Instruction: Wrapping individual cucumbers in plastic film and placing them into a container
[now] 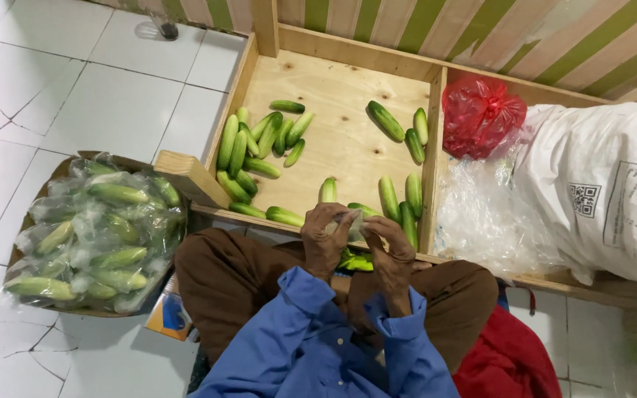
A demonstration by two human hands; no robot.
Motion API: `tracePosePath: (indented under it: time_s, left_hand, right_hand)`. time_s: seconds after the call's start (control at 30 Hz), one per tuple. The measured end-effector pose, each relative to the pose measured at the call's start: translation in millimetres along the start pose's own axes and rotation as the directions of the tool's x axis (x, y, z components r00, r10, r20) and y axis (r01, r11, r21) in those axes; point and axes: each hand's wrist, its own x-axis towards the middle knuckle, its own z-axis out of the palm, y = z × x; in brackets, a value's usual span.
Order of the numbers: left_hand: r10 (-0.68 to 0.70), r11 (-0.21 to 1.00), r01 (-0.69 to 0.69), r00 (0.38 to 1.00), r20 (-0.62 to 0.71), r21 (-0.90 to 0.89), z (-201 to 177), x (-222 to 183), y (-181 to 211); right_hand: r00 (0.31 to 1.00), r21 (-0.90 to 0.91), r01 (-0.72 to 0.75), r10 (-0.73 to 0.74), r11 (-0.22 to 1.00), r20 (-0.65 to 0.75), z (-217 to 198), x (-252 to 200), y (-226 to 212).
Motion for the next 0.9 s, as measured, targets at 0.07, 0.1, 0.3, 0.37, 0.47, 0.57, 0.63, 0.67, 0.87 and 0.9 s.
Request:
tracePosePath:
  time_s: [0.07,0.1,0.3,0.37,0.47,0.57,0.63,0.67,0.87,0.9]
  left_hand:
    - [0.002,0.998,0.0,1.0,0.031,-0.069,-3,6,9]
    - [0.007,0.991,0.002,0.998,0.063,-0.137,-4,9,14]
    - [0.004,0.957,0.053,0.981,0.195,-0.286,-6,11,16]
    - [-0.016,0.969,0.058,0.984,0.177,-0.239,-7,12,24]
    - [-0.056,0.99,0.072,0.99,0.126,-0.124,-6,15,38]
    - [-0.103,0.995,0.103,0.992,0.065,0.015,-2,15,57]
    - [-0.121,0.99,0.118,0.992,0.033,0.083,2,11,56]
    - [-0.078,0.995,0.075,0.996,0.037,0.07,4,7,48]
    - [0.079,0.997,-0.08,0.995,0.062,0.017,16,-21,-9]
    - [0.074,0.997,-0.075,0.994,0.082,0.019,18,-26,-22]
  right_hand:
    - [0.999,0.047,0.012,-0.014,0.999,0.032,-3,-3,23]
    - [0.998,0.094,0.023,-0.028,0.995,0.062,-5,-6,35]
    - [0.985,0.309,-0.138,0.099,0.941,0.14,-8,4,15]
    - [0.982,0.28,-0.163,0.127,0.946,0.141,-7,9,6]
    - [0.977,0.248,-0.2,0.174,0.948,0.123,-6,12,4]
    - [0.976,0.218,-0.217,0.21,0.951,0.054,-7,8,6]
    - [0.976,0.195,-0.212,0.216,0.958,0.003,-7,5,13]
    - [0.982,0.137,-0.171,0.18,0.976,-0.061,-8,3,20]
    - [0.945,0.009,-0.236,0.231,0.972,-0.231,8,-3,-1]
    - [0.938,0.023,-0.251,0.249,0.968,-0.241,8,-4,-1]
